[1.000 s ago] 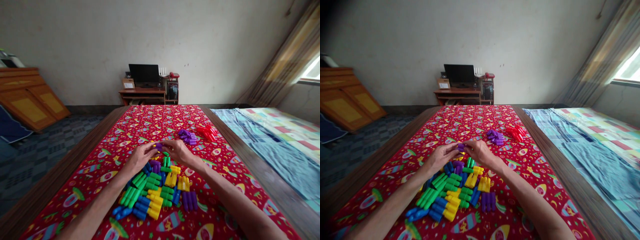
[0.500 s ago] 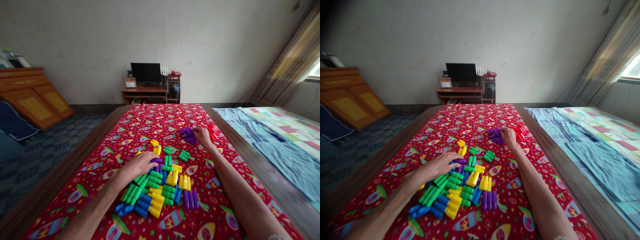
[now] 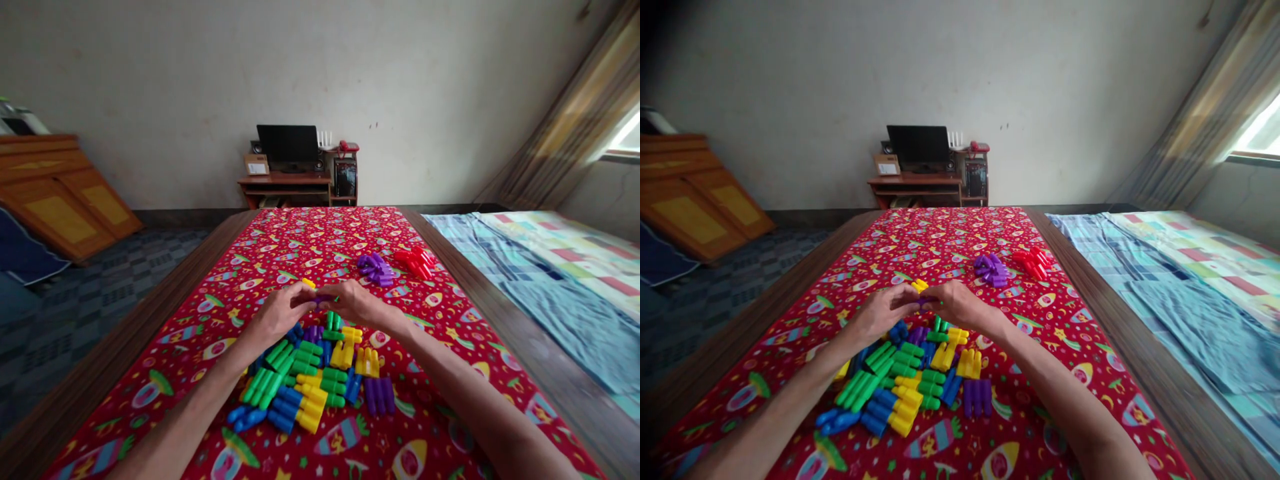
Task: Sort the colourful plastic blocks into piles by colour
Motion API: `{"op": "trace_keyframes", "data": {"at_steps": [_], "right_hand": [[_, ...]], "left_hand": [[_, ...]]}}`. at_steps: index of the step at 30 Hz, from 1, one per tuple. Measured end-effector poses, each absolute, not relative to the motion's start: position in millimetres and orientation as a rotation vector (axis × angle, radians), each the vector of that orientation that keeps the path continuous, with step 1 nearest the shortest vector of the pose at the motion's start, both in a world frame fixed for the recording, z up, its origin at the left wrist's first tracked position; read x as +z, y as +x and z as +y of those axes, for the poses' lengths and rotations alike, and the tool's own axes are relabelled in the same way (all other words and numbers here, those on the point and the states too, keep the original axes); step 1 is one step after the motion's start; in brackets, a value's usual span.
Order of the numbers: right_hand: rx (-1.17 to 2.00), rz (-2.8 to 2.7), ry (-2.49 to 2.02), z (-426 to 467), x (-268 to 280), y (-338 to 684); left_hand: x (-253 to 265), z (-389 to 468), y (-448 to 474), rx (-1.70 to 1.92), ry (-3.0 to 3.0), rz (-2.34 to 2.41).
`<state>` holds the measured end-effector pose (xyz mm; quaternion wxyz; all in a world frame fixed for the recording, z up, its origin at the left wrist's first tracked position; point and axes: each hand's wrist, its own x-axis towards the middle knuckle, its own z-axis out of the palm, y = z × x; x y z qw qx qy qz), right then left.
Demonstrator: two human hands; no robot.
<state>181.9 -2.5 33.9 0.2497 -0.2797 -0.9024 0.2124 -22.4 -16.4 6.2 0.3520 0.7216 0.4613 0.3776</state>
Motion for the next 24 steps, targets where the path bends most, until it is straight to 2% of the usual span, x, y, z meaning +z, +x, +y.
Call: {"op": "trace_keyframes", "data": {"at_steps": [4, 11, 16, 19, 24], "right_hand": [[0.429, -2.352, -0.985, 7.1, 35.2, 193.2], [-0.044, -1.995, -1.416, 55.3, -4.7, 252.8], [-0.198, -1.947, -1.457, 55.4, -5.4, 262.6], [-0.033, -1.959, -1.36, 45.3, 14.2, 247.9], [0.643, -2.27, -0.921, 11.9, 27.3, 199.1]], "left_hand": [[6.7, -19.2, -27.6, 0.868, 1.999, 1.277], [9.3, -45.5, -31.9, 0.146, 2.538, 1.363], [17.7, -45.0, -22.1, 0.143, 2.48, 1.347], [18.5, -33.1, -21.4, 0.383, 2.343, 1.363], [17.2, -20.5, -24.2, 0.956, 2.112, 1.366]]}}
